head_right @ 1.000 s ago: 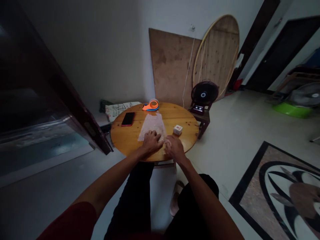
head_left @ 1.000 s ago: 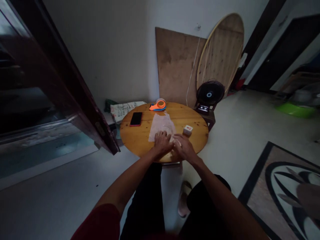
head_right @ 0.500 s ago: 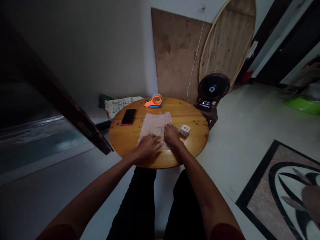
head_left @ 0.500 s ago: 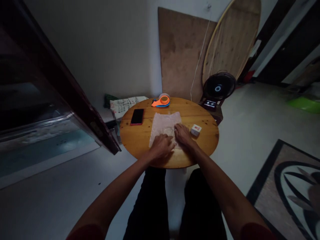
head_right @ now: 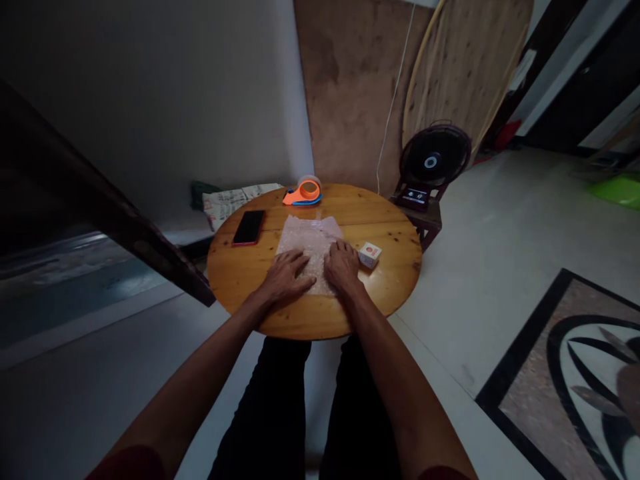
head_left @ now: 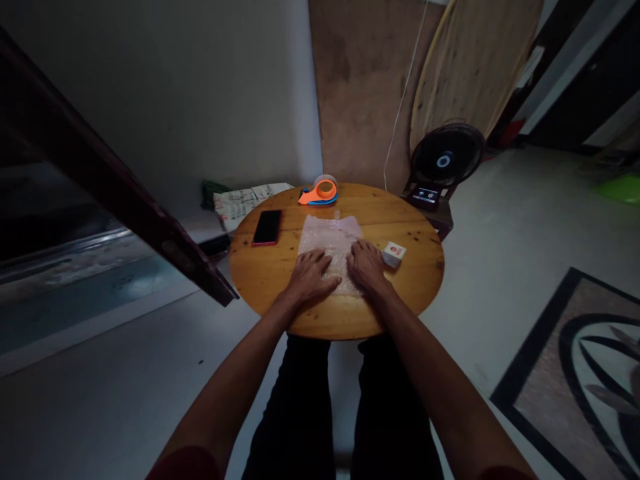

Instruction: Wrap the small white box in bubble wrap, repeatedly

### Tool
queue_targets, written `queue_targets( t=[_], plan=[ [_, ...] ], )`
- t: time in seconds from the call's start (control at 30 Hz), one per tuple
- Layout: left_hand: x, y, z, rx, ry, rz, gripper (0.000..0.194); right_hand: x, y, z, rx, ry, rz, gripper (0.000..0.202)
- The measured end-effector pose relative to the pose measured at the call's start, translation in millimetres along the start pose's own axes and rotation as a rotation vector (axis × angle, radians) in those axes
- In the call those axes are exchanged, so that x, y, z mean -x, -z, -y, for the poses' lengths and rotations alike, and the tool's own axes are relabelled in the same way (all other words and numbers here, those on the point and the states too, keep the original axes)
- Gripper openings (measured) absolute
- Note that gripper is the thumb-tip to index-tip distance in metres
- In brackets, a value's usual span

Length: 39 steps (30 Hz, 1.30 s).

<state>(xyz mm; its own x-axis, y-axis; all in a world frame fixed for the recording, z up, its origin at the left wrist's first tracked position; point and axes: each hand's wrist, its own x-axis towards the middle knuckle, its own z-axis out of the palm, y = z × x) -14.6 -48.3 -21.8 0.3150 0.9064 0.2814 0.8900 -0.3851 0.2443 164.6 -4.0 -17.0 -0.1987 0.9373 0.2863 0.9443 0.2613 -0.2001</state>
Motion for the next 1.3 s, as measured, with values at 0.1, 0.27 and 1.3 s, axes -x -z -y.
queue_targets(
  t=[0.1, 0.27, 1.3],
  plan=[
    [2.1, 4.0, -4.3, -0.022, 0.013, -0.025, 0.055, -0.1, 0.2, 0.7, -0.004, 0.006, 0.005, 0.03],
    [4.6, 15.1, -13.4, -0.045, 0.018, -0.013, 0.045, 0.0, -0.9, -2.3, -0.029, 0.023, -0.032, 0.031],
    [9.0, 2.5, -43.3, 0.015, -0.077, 0.054, 0.053, 25.2, 65.9, -79.4, -0.26, -0.253, -0.051, 0.022]
  ],
)
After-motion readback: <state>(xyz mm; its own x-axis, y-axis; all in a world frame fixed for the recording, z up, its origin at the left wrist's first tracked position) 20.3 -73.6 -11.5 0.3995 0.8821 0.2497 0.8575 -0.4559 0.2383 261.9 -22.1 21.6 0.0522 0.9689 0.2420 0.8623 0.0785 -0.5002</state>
